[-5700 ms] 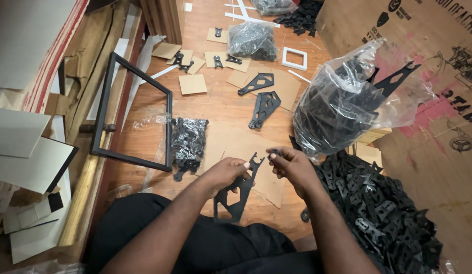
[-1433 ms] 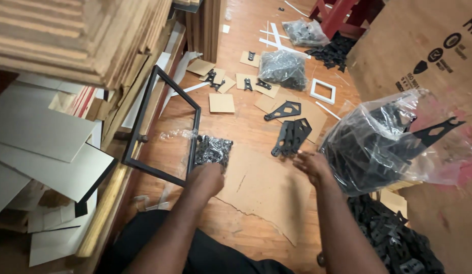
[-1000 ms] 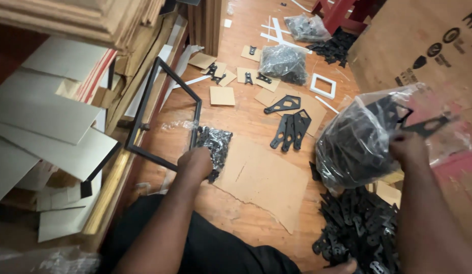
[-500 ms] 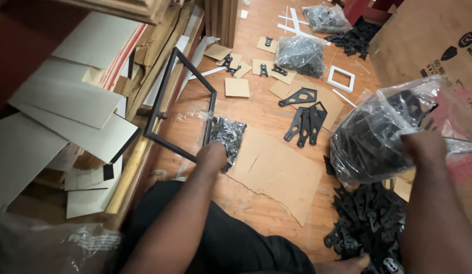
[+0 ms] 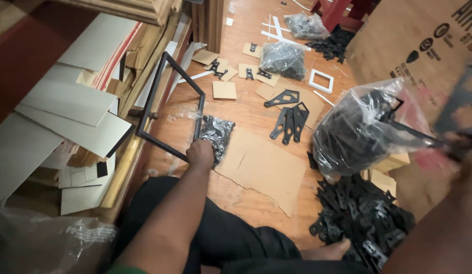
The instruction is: Assemble parts of a picture frame using small plastic components and a frame piece.
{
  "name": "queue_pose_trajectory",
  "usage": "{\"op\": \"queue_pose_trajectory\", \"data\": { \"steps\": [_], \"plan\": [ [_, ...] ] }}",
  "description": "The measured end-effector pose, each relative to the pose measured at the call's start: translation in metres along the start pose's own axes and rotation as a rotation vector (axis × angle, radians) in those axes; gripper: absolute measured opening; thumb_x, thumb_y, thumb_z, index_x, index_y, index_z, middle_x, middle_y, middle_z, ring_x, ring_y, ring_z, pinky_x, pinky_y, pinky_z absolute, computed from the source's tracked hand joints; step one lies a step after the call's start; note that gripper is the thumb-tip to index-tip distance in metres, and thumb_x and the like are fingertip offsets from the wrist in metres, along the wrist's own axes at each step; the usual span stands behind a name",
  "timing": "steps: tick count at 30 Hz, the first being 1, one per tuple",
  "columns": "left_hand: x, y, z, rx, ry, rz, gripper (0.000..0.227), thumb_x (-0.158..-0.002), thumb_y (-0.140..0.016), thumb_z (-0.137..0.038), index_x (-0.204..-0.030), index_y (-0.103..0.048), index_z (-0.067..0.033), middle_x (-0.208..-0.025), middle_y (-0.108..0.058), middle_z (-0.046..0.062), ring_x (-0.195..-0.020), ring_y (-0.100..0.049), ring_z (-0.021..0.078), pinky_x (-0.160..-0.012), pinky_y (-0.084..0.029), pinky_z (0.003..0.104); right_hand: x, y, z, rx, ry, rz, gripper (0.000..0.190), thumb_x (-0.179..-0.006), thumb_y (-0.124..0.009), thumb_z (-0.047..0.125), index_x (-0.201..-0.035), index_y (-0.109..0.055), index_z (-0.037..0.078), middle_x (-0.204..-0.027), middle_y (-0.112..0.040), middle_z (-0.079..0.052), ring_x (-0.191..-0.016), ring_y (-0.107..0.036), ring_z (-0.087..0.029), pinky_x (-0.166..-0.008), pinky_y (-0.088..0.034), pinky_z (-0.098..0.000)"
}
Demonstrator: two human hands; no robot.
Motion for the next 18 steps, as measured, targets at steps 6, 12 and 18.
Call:
{"op": "queue_pose_trajectory", "data": {
  "steps": [6, 12, 18],
  "plan": [
    [0.03, 0.081, -0.018, 0.119, -0.044, 0.093, 0.018, -0.091, -0.065, -0.009, -0.106, -0.075, -0.0066, -0.113, -0.069, 0.017, -0.107, -0.068, 0.0351, -0.085, -0.057, 0.046, 0.159, -0.153, 0.022, -0.422, -0.063, 0.089, 0.026, -0.109, -0.053, 0.032, -0.109, -0.063, 0.008, -0.09, -0.072, -0.016, -0.062, -0.064, -0.025, -0.052, -0.044, -0.037],
    [0.061, 0.054, -0.058, 1.486, -0.02, 0.365, 0.038, -0.086, -0.073, -0.02, -0.123, -0.064, -0.0229, -0.099, -0.082, 0.005, -0.094, -0.078, 0.0236, -0.083, -0.065, 0.039, 0.213, -0.26, 0.044, -0.295, -0.037, 0.399, 0.019, -0.098, -0.06, 0.016, -0.11, -0.07, 0.005, -0.093, -0.079, -0.012, -0.075, -0.075, -0.023, -0.056, -0.06, -0.0366],
    [0.098, 0.05, -0.089, 1.916, 0.438, 0.728, 0.026, -0.097, -0.062, -0.023, -0.123, -0.06, -0.0183, -0.112, -0.07, -0.008, -0.11, -0.063, 0.0166, -0.069, -0.057, 0.051, 0.269, -0.298, 0.077, 0.139, 0.585, 0.299, 0.036, -0.083, -0.071, 0.011, -0.118, -0.078, 0.016, -0.092, -0.078, -0.014, -0.081, -0.076, -0.03, -0.072, -0.059, -0.0394]
  ]
}}
Point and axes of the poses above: each hand's wrist, its own x-axis away from the middle knuckle, its own y-axis out of the back of the hand, z = x × y, the point moved 6 cm from there along -x, towards the middle knuckle
